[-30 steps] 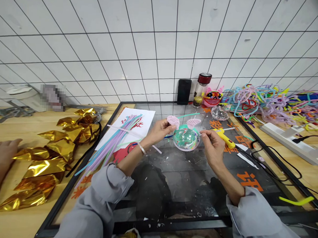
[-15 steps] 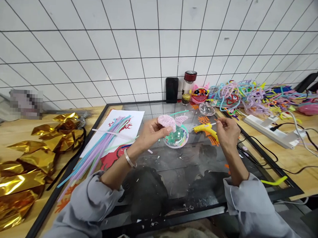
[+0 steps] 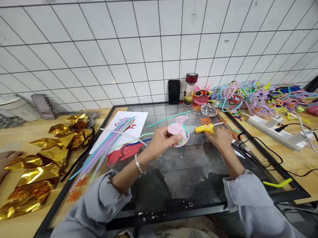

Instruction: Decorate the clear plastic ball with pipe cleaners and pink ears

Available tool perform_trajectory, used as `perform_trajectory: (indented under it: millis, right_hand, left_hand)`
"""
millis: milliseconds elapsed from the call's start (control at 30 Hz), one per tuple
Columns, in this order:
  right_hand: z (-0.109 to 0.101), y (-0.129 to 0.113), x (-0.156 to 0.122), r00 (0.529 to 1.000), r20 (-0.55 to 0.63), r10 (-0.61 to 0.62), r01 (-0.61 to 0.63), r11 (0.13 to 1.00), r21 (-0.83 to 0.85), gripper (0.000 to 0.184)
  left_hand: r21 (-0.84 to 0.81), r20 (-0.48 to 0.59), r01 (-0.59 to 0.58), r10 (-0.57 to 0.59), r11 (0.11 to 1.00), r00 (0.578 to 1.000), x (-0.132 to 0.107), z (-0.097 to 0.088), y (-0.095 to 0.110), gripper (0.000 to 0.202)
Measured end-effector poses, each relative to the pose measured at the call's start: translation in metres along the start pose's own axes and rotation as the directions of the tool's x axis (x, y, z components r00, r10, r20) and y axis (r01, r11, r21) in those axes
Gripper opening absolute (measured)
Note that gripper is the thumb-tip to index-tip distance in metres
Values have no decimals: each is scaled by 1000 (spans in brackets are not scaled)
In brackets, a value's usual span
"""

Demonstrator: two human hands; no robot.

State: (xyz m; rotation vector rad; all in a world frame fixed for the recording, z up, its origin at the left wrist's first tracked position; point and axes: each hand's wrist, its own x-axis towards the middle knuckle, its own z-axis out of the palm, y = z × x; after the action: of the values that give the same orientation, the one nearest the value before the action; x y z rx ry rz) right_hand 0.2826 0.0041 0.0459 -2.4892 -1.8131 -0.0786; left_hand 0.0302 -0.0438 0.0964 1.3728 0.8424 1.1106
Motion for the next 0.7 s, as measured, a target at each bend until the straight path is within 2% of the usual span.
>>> perform_trajectory:
  millis: [300,367,433,467,500,533,567,600,633,667,700]
  right_hand:
    - [8,1,1,999,-44,-22,23,999,32,53]
    - [6,1,-1,991,-128,-36,46,996,76,49]
    - [1,1,-4,955,-289,-71,139,965,224,41]
    - [-3,-1,-7,921,-376,-97,235,910,343,36]
    - [-7,-3,-11,884,-451,-118,349,810,472,32]
    - [-12,-7,-17,853,-500,-149,465,654,598,29]
    - [-17,-11,-24,836,-512,-196,539,462,704,28]
    - [-23,-16,-32,834,-492,-250,548,280,788,28]
    - [-29,-23,-41,820,-473,-322,536,140,833,27]
    - [-34,-29,-50,788,-458,-412,524,57,850,26]
    - [-39,-36,-58,748,-446,-491,521,18,853,24]
  left_hand:
    - [43,13,21,-22,999,1000,-8,5,-7,38]
    - [70,21,19,-20,997,1000,-10,5,-9,35]
    - [94,31,20,-23,995,999,-12,7,-9,31]
    - [108,37,24,-28,994,999,-13,8,-8,29]
    - [126,42,28,-33,992,999,-13,10,-8,27]
    - [148,45,30,-37,989,998,-13,12,-7,25]
    - [173,45,30,-38,985,998,-13,13,-7,23]
    - [196,42,25,-34,980,999,-13,15,-6,22]
    - [216,44,16,-26,976,999,-13,17,-6,22]
    - [236,49,3,-15,972,999,-13,18,-6,21]
    - [257,57,-8,-7,966,998,-13,18,-7,21]
